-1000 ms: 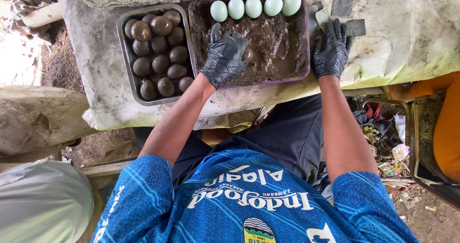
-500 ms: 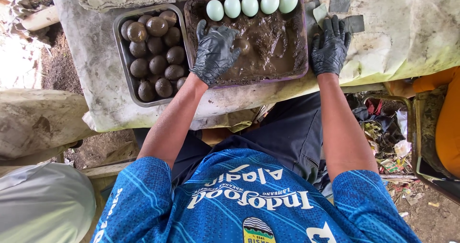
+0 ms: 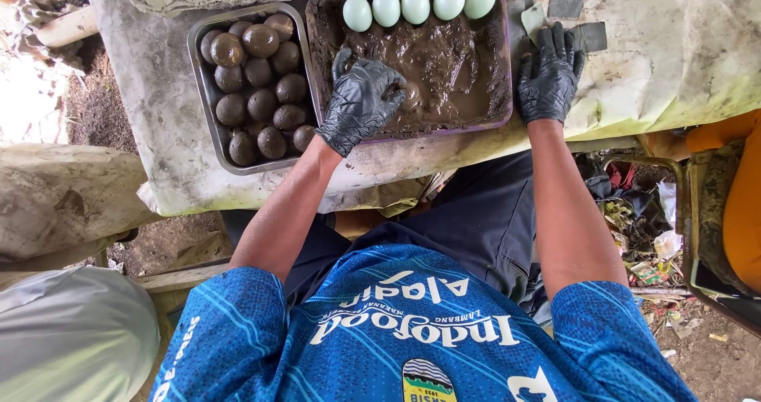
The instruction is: Coating individual eggs with a dark mud paste and arranging them in a storage tray.
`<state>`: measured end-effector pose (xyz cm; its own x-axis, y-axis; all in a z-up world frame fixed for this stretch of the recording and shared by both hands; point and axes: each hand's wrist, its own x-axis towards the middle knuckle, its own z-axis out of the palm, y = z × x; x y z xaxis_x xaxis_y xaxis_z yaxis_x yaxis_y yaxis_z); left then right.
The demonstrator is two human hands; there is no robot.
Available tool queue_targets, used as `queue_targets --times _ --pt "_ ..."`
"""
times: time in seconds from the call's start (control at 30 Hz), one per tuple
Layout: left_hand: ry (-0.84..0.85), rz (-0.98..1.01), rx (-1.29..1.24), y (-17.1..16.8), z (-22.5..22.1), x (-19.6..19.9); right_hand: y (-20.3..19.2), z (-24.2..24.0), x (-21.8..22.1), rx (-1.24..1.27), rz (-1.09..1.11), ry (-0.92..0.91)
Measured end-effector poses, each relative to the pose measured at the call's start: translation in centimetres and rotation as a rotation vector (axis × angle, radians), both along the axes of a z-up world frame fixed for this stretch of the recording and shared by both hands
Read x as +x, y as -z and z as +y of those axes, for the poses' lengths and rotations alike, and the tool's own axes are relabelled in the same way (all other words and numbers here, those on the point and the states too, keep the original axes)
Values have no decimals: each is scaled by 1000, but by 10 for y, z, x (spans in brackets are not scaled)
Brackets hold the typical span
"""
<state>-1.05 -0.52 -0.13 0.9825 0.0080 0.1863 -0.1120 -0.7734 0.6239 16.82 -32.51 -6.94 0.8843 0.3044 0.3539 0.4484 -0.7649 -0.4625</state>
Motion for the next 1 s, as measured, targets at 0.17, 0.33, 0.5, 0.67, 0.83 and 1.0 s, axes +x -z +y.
queue_targets --times 0.17,0.33,0.5,0.67,0.83,1.0 --pt "-131 -201 439 -4 -1 -3 0 0 0 -15 4 8" --pt "-202 -220 495 11 -14 -2 2 -1 1 3 1 4" --pt "-224 -166 562 21 -22 9 1 -1 1 7 -21 2" --pt "-214 25 720 29 -25 13 8 -3 4 -29 -43 -1" --pt "-173 -25 538 18 -27 12 5 -1 2 -15 -32 8" --pt "-234 64 990 33 -29 21 9 -4 5 -45 -59 -9"
